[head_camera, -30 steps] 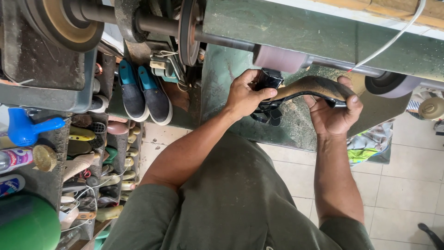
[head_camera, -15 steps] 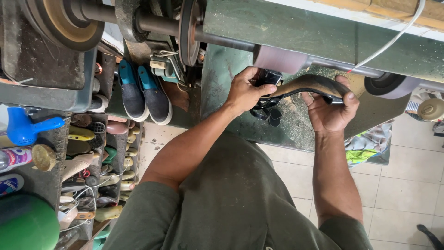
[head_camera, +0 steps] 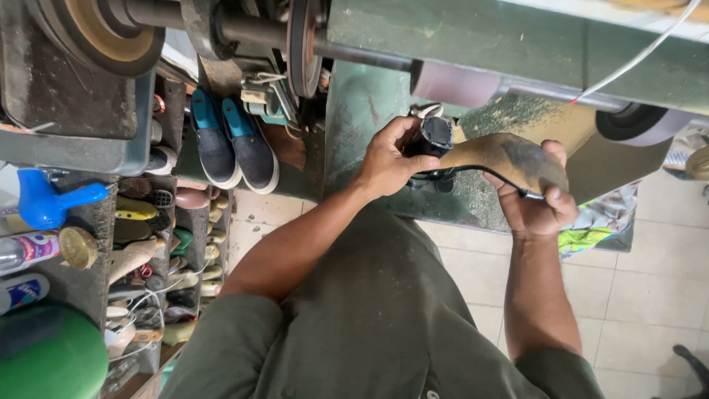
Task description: A person uses a belt sander to shape and smooth the edges of a small black heel component for a shoe.
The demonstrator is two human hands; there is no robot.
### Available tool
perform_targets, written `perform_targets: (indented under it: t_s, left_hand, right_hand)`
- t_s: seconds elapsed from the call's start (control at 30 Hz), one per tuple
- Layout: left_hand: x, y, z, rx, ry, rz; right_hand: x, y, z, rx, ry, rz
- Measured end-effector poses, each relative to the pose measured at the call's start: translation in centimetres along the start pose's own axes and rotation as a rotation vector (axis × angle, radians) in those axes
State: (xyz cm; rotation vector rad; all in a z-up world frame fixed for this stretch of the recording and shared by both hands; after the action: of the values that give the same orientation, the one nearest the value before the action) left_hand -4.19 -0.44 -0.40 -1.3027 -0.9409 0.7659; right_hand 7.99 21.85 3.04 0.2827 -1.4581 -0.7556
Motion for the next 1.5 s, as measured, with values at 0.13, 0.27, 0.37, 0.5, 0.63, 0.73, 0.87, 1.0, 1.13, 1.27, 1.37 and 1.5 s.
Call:
perform_targets:
  t_s: [0.13, 0.27, 0.37, 0.5, 0.63, 0.73, 0.87, 1.0, 1.13, 1.27, 1.37, 1.5]
  left_hand:
    - [-0.3, -0.2, -2.0, 0.124, 0.04, 0.04]
    - [-1.3, -2.6, -2.9, 0.316, 0.072, 0.376]
    - [-1.2, -4.9, -3.4, 0.441, 0.113, 0.454]
    - [-0.4, -5.9, -4.4, 0.601, 0.121, 0.504]
    - [0.9, -5.0, -6.3, 0.665, 0.022, 0.509]
    - [1.4, -4.6, -8.0, 0.682, -0.113, 0.503]
    - [0.9, -3.7, -7.0, 0.267, 0.087, 0.514]
    - [-0.1, 0.4, -5.5, -0.02, 0.142, 0.369]
    - [0.9, 2.0, -4.3, 0.124, -0.027, 0.073]
    - [0.6, 1.0, -3.2, -0.004, -0.165, 0.241]
    - [0.4, -0.2, -2.0, -0.022, -0.168, 0.288]
    - [0.2, 0.5, 0.0, -0.009, -0.116, 0.217]
  right_hand:
    - [-5.2, 0.1, -3.3, 0.006, -0.06, 0.042]
    - [-6.7, 1.5, -5.7, -0.142, -0.3, -0.488]
    - [-4.2, 1.9, -7.6, -0.302, -0.393, -0.793]
    - [1.7, -2.8, -9.1, -0.229, -0.316, -0.808]
    - [2.8, -9.9, -9.1, -0.104, -0.309, -0.677]
    - [2.0, -11.1, -8.0, -0.167, -0.318, -0.604]
    - [2.2, -10.0, -5.0, -0.043, -0.251, -0.561]
    - [1.0, -9.6, -2.8, 0.043, -0.215, -0.452]
    - [1.7, -9.6, -0.5, -0.006, -0.248, -0.488]
    - [3.5, -9.1, 1.2, -0.053, -0.249, -0.479]
    - [4.0, -8.6, 2.2, -0.06, -0.23, -0.459]
    - [4.7, -7.9, 3.6, -0.075, -0.207, -0.429]
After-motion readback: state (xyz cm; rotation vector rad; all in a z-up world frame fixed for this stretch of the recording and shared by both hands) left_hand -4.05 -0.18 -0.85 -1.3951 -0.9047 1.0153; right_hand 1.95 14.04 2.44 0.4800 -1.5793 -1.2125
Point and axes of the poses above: each hand's wrist, its own z-axis towards the middle knuckle, its own x-axis out of the palm, y = z × x, the point moved 7 cm from there along z, towards the middle knuckle, and after that the axes turned 9 degrees about z, right-handed, at the moved point
